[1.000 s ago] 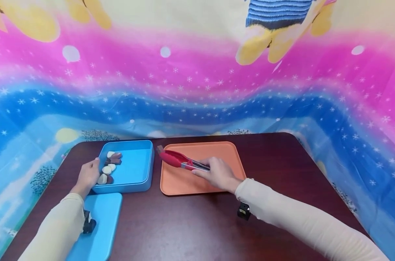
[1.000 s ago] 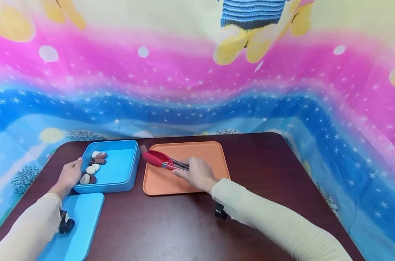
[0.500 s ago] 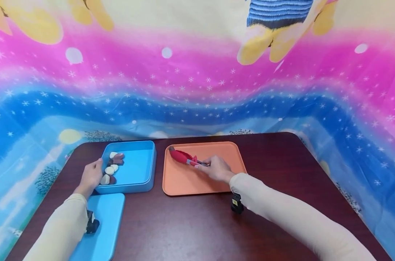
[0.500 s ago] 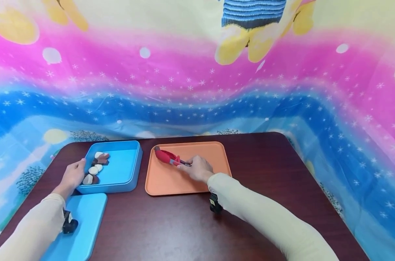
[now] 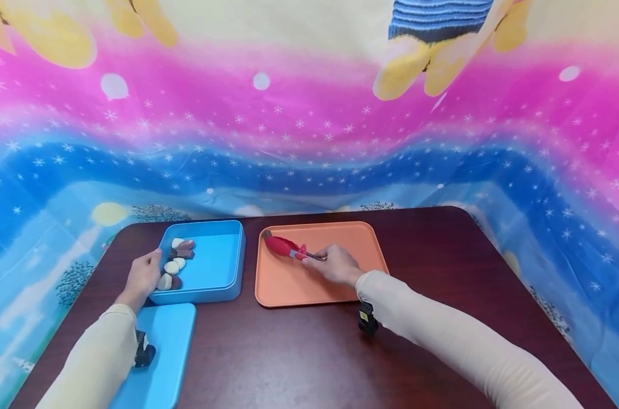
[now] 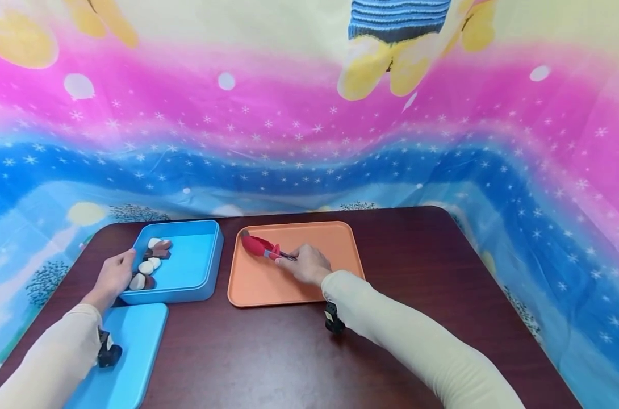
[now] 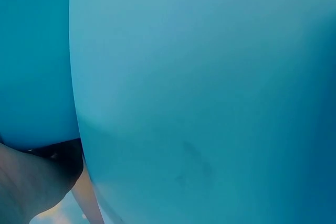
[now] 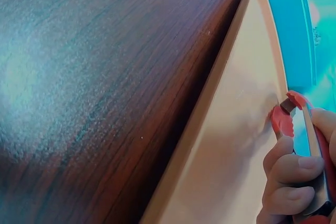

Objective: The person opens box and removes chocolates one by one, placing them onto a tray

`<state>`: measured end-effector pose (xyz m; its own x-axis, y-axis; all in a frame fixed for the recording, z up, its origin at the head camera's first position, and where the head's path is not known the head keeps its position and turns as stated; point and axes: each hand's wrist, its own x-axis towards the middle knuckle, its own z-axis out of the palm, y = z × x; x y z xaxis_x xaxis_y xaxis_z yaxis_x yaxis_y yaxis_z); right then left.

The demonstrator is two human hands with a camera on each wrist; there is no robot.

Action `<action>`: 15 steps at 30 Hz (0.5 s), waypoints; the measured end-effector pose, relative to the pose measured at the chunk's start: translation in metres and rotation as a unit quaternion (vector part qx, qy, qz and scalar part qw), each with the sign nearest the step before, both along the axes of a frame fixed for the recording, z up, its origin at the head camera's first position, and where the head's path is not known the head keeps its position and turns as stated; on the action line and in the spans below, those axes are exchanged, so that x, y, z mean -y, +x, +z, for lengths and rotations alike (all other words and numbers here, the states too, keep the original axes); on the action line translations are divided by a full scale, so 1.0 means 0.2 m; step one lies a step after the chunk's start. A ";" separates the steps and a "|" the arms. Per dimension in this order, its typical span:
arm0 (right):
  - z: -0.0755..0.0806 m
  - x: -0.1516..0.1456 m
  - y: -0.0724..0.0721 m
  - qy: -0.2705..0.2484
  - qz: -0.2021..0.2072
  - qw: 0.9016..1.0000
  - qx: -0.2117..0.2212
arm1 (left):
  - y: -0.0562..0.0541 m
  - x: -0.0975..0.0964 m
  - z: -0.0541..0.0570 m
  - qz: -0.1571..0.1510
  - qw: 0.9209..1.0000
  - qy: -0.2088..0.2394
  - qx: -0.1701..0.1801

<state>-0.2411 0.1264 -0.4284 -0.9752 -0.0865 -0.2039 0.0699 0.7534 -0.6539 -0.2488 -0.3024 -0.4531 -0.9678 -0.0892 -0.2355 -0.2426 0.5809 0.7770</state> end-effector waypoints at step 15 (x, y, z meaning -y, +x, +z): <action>0.03 -0.04 -0.02 0.002 -0.026 1.000 -0.004 | 0.00 -0.01 0.00 0.003 1.000 0.008 -0.001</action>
<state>-0.2443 0.1342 -0.4216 -0.9799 -0.0339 -0.1966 0.1046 0.7519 -0.6510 -0.2484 -0.3006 -0.4533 -0.9678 -0.0909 -0.2349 -0.2441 0.5678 0.7861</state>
